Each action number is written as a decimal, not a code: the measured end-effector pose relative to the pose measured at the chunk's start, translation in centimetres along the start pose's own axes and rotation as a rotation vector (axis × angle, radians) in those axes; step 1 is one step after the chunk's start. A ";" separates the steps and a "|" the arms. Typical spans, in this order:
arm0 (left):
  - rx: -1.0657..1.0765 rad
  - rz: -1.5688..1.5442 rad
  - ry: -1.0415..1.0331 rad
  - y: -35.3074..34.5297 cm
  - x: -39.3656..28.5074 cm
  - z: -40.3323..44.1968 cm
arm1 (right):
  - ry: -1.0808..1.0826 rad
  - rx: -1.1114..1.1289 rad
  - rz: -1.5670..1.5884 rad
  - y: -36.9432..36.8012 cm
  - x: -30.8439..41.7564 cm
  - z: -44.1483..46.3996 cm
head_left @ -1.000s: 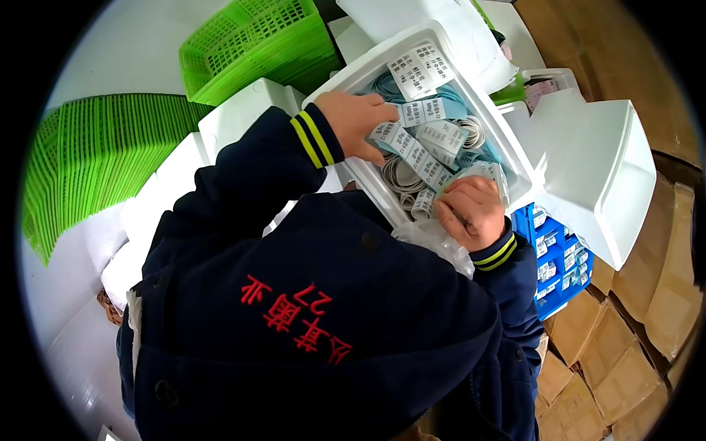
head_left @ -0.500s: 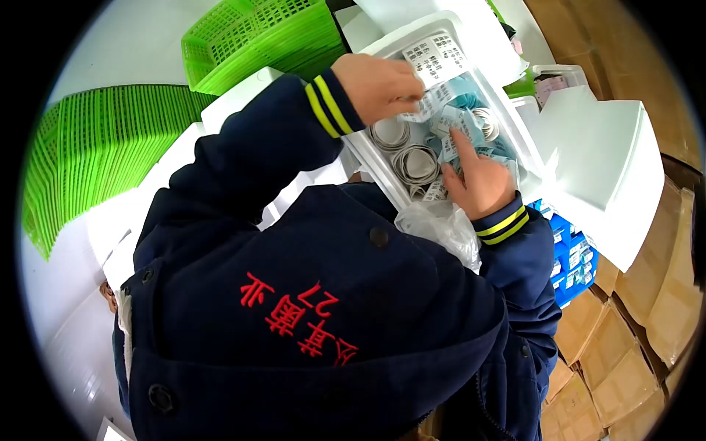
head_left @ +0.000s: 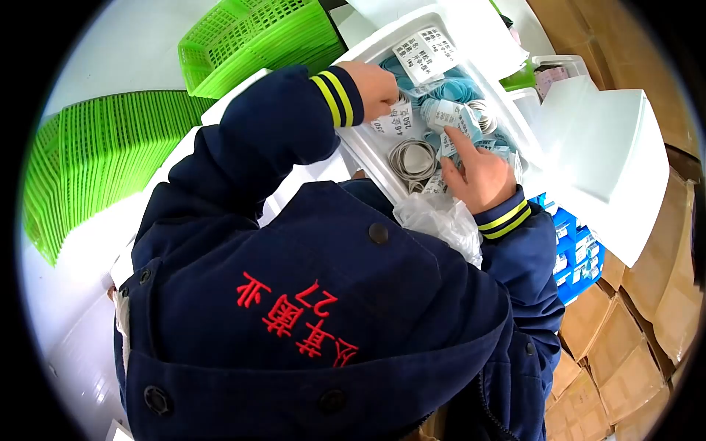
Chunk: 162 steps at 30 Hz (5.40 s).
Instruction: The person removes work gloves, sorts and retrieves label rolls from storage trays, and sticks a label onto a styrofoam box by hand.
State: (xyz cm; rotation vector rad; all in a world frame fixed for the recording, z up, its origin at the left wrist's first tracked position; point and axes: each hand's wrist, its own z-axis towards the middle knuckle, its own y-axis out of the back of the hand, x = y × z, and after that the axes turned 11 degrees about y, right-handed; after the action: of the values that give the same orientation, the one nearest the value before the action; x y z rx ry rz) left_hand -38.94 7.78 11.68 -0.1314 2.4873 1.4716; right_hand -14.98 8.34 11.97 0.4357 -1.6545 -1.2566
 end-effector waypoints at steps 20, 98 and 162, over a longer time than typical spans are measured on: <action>-0.305 0.011 -0.163 0.4 0.2 -3.7 | 0.020 -0.036 0.029 -0.1 -0.7 -0.3; 0.013 -0.520 -0.095 -0.8 -0.1 4.1 | 0.058 -0.050 0.099 -0.1 -0.7 -0.3; 0.081 0.347 0.106 -0.4 -3.0 1.8 | 0.179 -0.003 -0.141 -0.6 -1.7 -0.3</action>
State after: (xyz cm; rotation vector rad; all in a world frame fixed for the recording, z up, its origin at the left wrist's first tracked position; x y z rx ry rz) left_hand -35.70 8.97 11.28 0.2569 2.7579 1.5185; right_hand -14.08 9.20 10.59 0.6535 -1.4911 -1.2830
